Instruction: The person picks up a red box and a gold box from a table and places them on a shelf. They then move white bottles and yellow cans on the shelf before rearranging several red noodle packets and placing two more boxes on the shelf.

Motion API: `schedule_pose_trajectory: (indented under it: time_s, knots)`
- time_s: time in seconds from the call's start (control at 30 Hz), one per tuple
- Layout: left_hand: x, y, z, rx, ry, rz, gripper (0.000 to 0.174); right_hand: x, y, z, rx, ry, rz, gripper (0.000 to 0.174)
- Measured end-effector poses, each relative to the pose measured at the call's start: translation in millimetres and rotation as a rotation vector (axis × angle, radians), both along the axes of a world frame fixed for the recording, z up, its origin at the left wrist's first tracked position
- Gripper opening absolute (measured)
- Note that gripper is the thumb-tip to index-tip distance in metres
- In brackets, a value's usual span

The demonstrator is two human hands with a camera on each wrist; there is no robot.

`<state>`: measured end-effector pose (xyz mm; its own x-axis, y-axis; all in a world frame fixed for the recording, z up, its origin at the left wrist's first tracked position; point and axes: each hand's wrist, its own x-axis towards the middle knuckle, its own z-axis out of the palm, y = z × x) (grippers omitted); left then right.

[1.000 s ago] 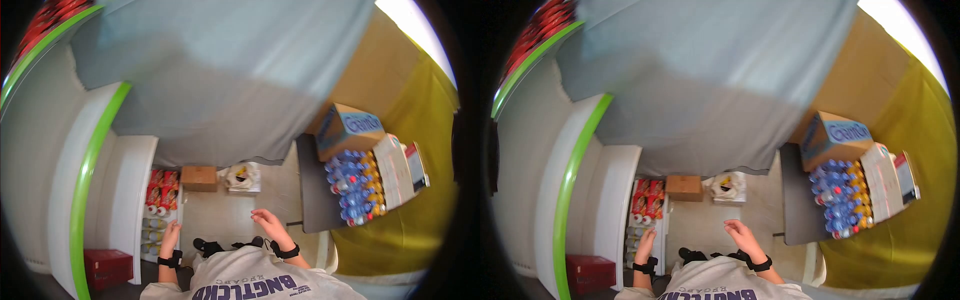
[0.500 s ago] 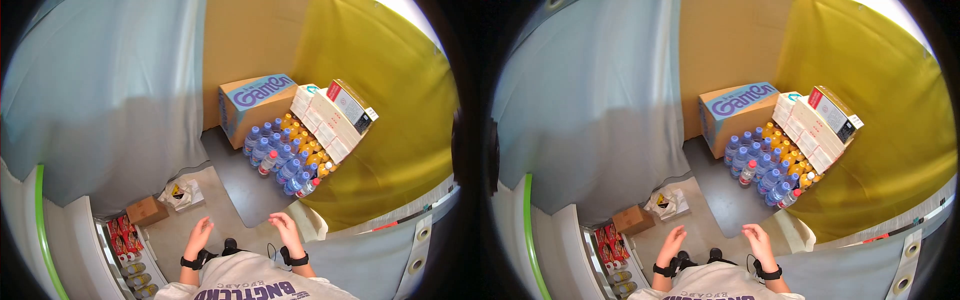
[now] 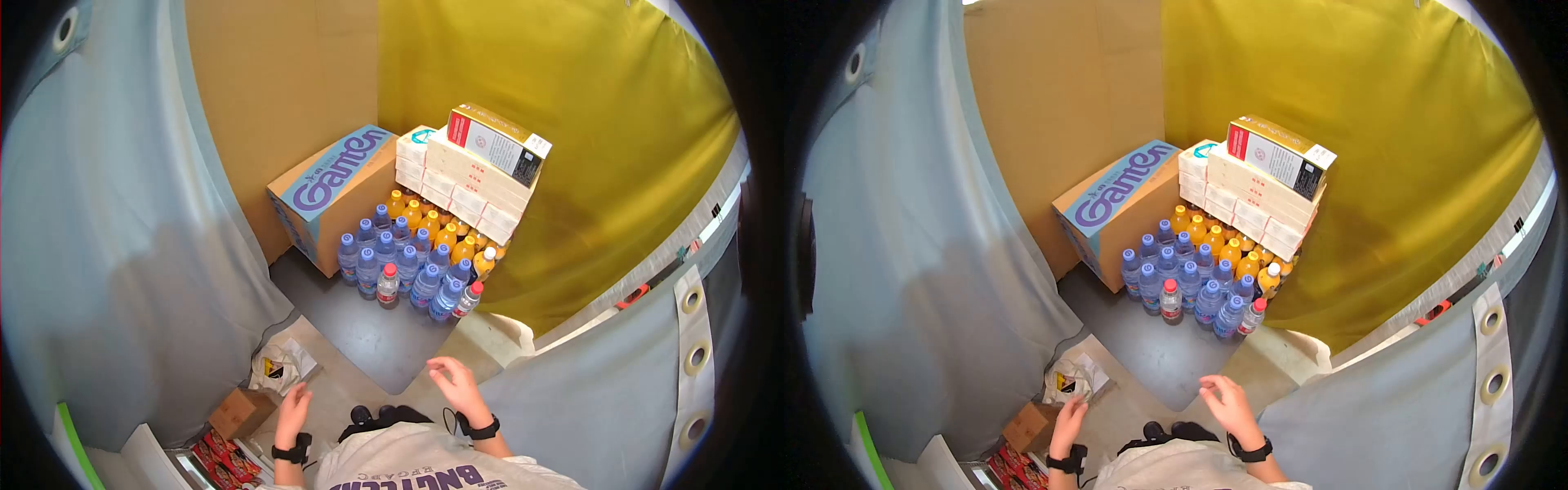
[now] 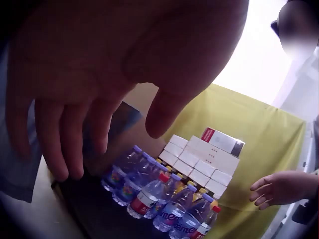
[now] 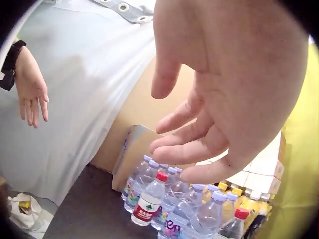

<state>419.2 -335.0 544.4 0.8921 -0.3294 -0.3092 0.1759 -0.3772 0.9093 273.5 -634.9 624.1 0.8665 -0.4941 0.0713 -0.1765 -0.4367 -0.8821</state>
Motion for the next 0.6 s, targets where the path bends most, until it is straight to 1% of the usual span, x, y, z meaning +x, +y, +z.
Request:
schedule_pose_trajectory:
  time_s: [0.03,0.1,0.13,0.17,0.23,0.3,0.33,0.4,0.43,0.5,0.57,0.6]
  knots:
    - [6,-11,6,0.007,0.009,-0.008,0.039,0,-4,0,0.007,0.009,-0.008,0.019]
    - [10,-34,13,-0.048,-0.125,-0.084,0.039,-2,-13,0,0.03,0.014,-0.091,0.02]
    - [12,-47,14,-0.076,-0.12,-0.116,0.039,0,-20,-2,0.143,0.034,-0.123,0.021]
    - [16,-61,16,-0.116,-0.128,-0.145,0.039,3,-25,-5,0.146,0.022,-0.125,0.021]
    - [19,-76,25,-0.128,-0.095,-0.163,0.038,10,-34,-10,0.196,0.014,-0.174,0.02]
    - [20,-87,26,-0.118,-0.029,-0.202,0.038,21,-45,-12,0.202,0.018,-0.17,0.019]
    - [25,-90,24,-0.136,0.032,-0.212,0.037,28,-53,-13,0.166,-0.01,-0.144,0.02]
    - [30,-98,29,-0.164,0.018,-0.165,0.035,40,-72,-9,0.073,-0.042,-0.091,0.021]
    - [32,-104,32,-0.197,0.002,-0.128,0.034,46,-87,-7,0.075,-0.041,-0.086,0.021]
    - [34,-126,35,-0.22,-0.017,-0.094,0.033,57,-121,-2,0.021,-0.153,-0.123,0.021]
    - [38,-159,49,-0.253,-0.066,0.002,0.032,66,-161,4,0.07,-0.241,-0.217,0.026]
    - [40,-178,52,-0.284,-0.119,0.013,0.033,69,-184,8,0.11,-0.287,-0.245,0.029]
